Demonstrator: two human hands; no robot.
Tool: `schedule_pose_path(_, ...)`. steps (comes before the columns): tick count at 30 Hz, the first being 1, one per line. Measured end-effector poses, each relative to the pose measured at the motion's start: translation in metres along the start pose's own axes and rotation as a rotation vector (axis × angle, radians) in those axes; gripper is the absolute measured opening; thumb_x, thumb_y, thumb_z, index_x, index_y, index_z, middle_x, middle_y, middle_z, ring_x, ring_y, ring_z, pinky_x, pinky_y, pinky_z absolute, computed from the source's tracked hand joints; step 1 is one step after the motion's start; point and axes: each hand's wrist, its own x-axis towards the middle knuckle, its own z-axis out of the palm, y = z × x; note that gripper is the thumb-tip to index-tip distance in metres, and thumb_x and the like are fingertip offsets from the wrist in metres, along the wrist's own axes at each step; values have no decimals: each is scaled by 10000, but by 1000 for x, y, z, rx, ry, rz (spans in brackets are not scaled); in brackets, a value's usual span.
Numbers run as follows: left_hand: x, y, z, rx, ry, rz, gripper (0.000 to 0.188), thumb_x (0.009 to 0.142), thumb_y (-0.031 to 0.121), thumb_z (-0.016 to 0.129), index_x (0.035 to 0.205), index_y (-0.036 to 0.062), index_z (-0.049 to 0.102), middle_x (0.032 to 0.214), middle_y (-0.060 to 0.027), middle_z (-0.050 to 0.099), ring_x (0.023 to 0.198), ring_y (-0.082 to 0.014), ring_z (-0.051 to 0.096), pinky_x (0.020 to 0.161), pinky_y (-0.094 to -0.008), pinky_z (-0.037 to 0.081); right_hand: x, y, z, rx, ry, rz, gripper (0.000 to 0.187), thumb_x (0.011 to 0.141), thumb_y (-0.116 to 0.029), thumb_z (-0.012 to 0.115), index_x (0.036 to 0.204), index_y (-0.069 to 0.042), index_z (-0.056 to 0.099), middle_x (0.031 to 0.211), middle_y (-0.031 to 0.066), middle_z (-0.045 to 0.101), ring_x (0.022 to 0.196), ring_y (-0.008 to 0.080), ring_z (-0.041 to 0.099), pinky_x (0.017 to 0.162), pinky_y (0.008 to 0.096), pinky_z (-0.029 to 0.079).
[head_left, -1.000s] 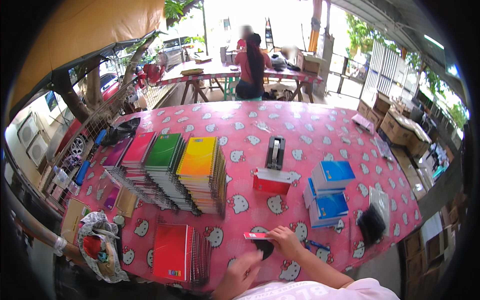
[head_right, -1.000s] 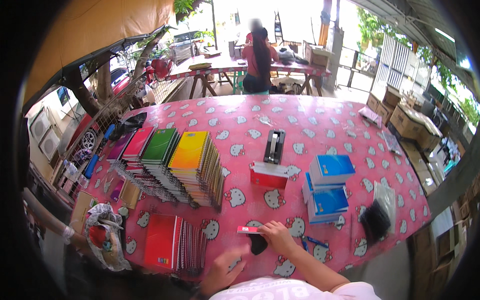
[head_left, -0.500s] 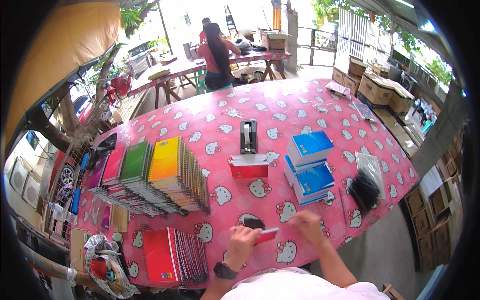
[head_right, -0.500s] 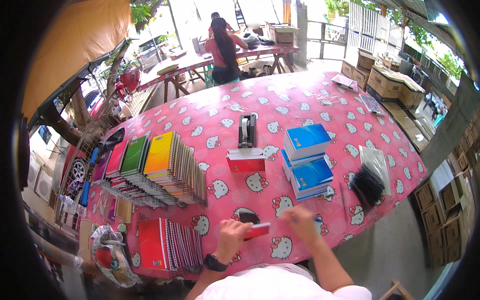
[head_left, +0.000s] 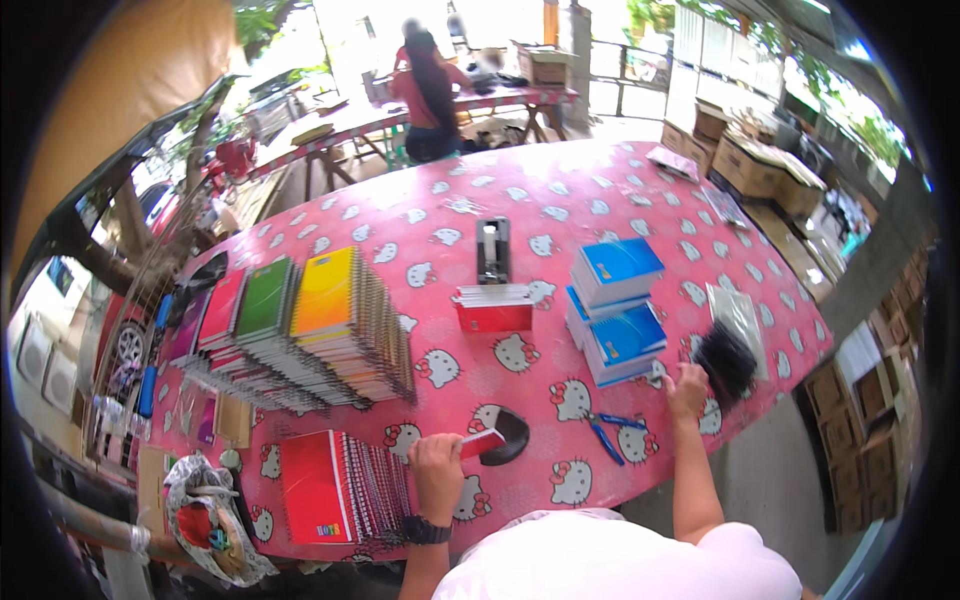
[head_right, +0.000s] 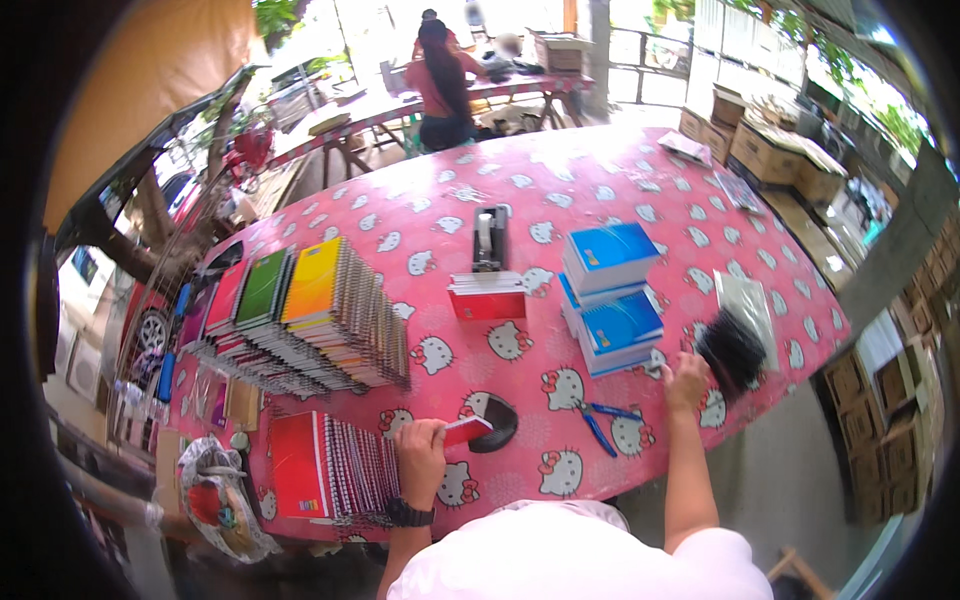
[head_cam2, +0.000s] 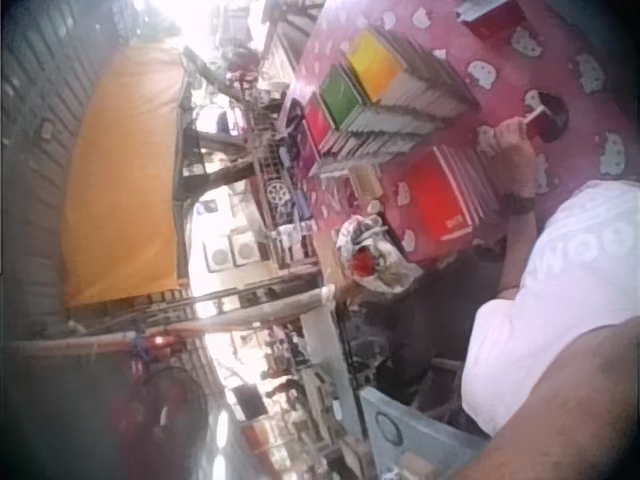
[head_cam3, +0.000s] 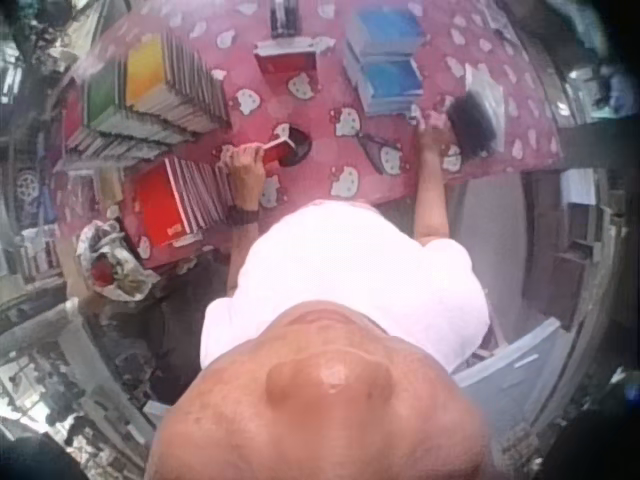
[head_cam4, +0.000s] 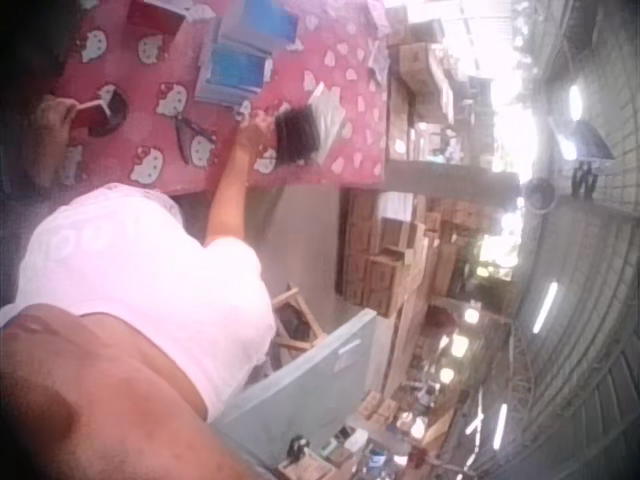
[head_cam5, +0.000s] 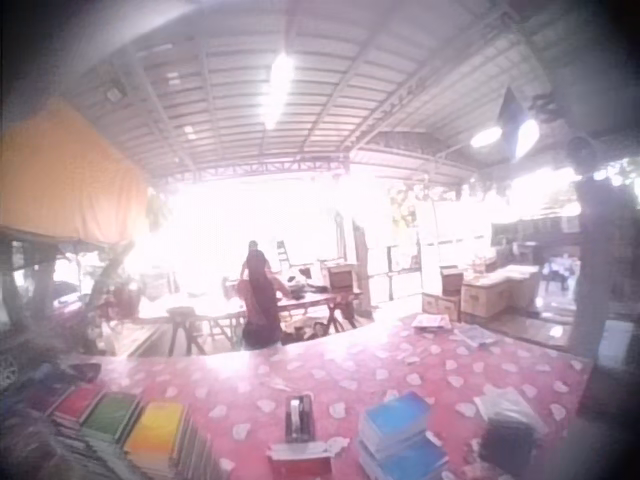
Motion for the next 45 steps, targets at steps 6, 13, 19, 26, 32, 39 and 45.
schedule_pose_path(6,-11,20,-21,-281,-51,-36,174,826,63,607,988,94,663,844,-77,603,826,-272,556,739,-391,427,1,70,11,116,-216,87,240,821,-145,650,1024,-35,585,916,157,585,921,341,573,837,440,448)
schedule_pose_path(13,-45,27,-13,-191,-195,105,326,711,-22,609,1000,108,686,861,-43,609,875,-243,564,791,-394,432,46,-25,-87,831,-350,191,347,1003,-281,426,1164,-9,568,947,90,584,815,160,577,716,306,474)
schedule_pose_path(19,-52,32,2,-119,-88,136,273,767,44,622,1027,111,668,894,-28,618,926,-226,567,897,-439,397,-15,-157,-116,1217,-1115,-125,247,966,-168,488,1166,-66,589,867,20,525,651,78,465,583,240,430)
schedule_pose_path(26,-42,35,6,-125,-119,58,267,774,198,692,1031,128,671,900,-40,606,928,-217,559,925,-423,336,-54,-190,-100,908,-1208,-526,293,895,-118,598,1184,-70,579,856,50,554,746,121,497,697,270,450)
schedule_pose_path(32,-43,35,21,-79,-156,54,231,769,251,710,964,132,678,876,-48,587,929,-223,543,920,-412,299,-72,-171,-84,1034,-1114,-370,257,934,-206,581,1113,-22,565,965,106,614,872,179,583,764,305,462)
schedule_pose_path(39,-44,34,23,-41,-153,68,200,797,273,693,935,129,675,880,-18,586,938,-200,532,927,-418,283,-83,-165,-83,986,-1071,-473,178,906,-79,573,1069,-32,627,958,94,572,866,211,578,766,294,457)
schedule_pose_path(45,-43,34,23,-56,-153,61,185,801,271,693,924,135,676,886,-17,594,947,-198,536,946,-431,271,-86,-168,-82,1058,-954,-477,293,744,95,667,997,-52,672,906,75,537,853,214,579,755,299,470)
